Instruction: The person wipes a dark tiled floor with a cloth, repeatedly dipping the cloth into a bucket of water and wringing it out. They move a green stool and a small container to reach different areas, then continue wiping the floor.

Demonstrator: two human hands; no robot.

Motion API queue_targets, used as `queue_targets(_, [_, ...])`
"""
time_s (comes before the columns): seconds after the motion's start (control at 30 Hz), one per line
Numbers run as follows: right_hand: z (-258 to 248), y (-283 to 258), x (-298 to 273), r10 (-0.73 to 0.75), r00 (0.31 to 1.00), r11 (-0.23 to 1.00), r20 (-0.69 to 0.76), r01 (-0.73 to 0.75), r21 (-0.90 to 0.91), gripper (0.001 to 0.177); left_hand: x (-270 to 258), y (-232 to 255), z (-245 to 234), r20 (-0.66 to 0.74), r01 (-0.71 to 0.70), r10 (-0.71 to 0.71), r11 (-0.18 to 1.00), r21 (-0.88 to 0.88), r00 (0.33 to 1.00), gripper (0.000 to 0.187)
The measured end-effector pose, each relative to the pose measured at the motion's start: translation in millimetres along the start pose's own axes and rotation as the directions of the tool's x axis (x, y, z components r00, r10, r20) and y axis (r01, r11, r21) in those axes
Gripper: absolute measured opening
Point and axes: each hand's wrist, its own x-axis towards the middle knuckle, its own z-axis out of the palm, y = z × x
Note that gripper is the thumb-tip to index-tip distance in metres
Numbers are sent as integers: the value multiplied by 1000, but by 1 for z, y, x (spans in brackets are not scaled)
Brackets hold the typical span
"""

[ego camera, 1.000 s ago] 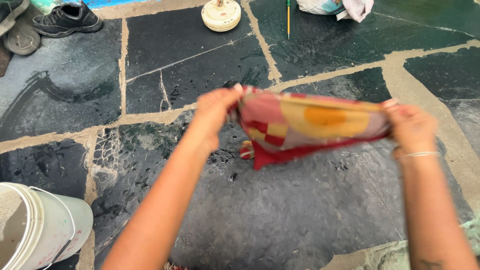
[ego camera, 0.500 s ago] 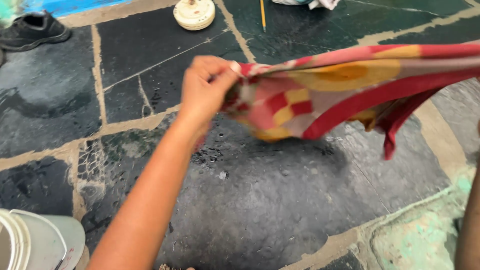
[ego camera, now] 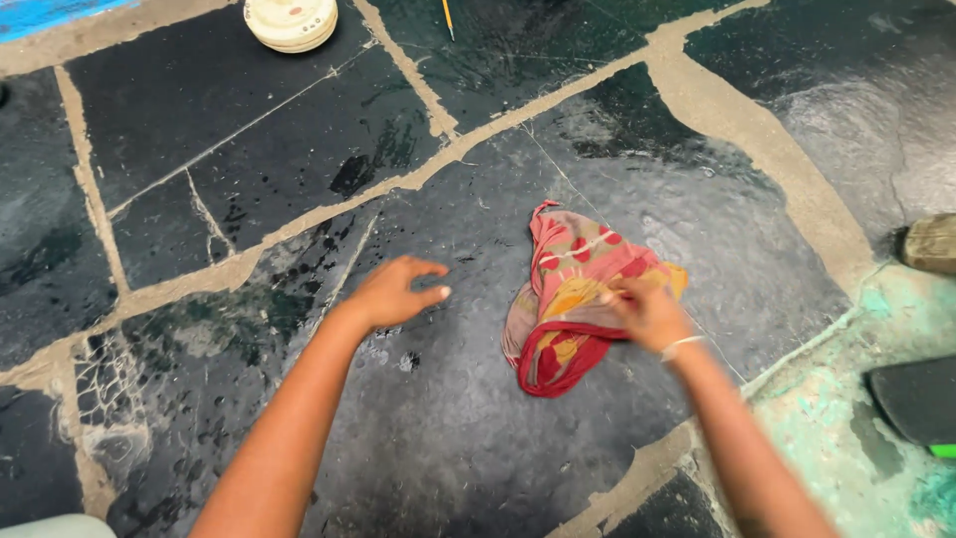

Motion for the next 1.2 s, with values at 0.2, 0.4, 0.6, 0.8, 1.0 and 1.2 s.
queue_targets(0.2, [149, -12, 45, 497, 826, 866, -265, -494, 86, 97, 37, -60, 44, -18, 288, -288, 946, 148, 957, 59])
queue_targets(0.4, [162, -23, 87, 356, 764, 750, -539, -577, -322, 82, 111, -107, 71, -341, 393, -309, 895, 213, 888, 63])
queue_targets(0.6, [121, 37, 203, 266, 761, 785, -591, -527, -326, 80, 150, -144, 65, -616, 358, -178, 916, 182, 768, 61])
queue_targets(0.8, [73, 101, 308, 234, 796, 814, -559, -475, -336, 81, 152, -134, 62, -604, 423, -236, 887, 186, 761, 64])
queue_targets(1.0, [36, 113, 381, 294, 803, 852, -518, -466, -240, 85, 154, -124, 53, -581, 435, -269, 885, 164, 768, 65])
queue_targets(1.2, [49, 79, 450, 423, 748, 834, -511, -542, -102, 81, 155, -120, 48, -509, 441, -324, 889, 124, 797, 64])
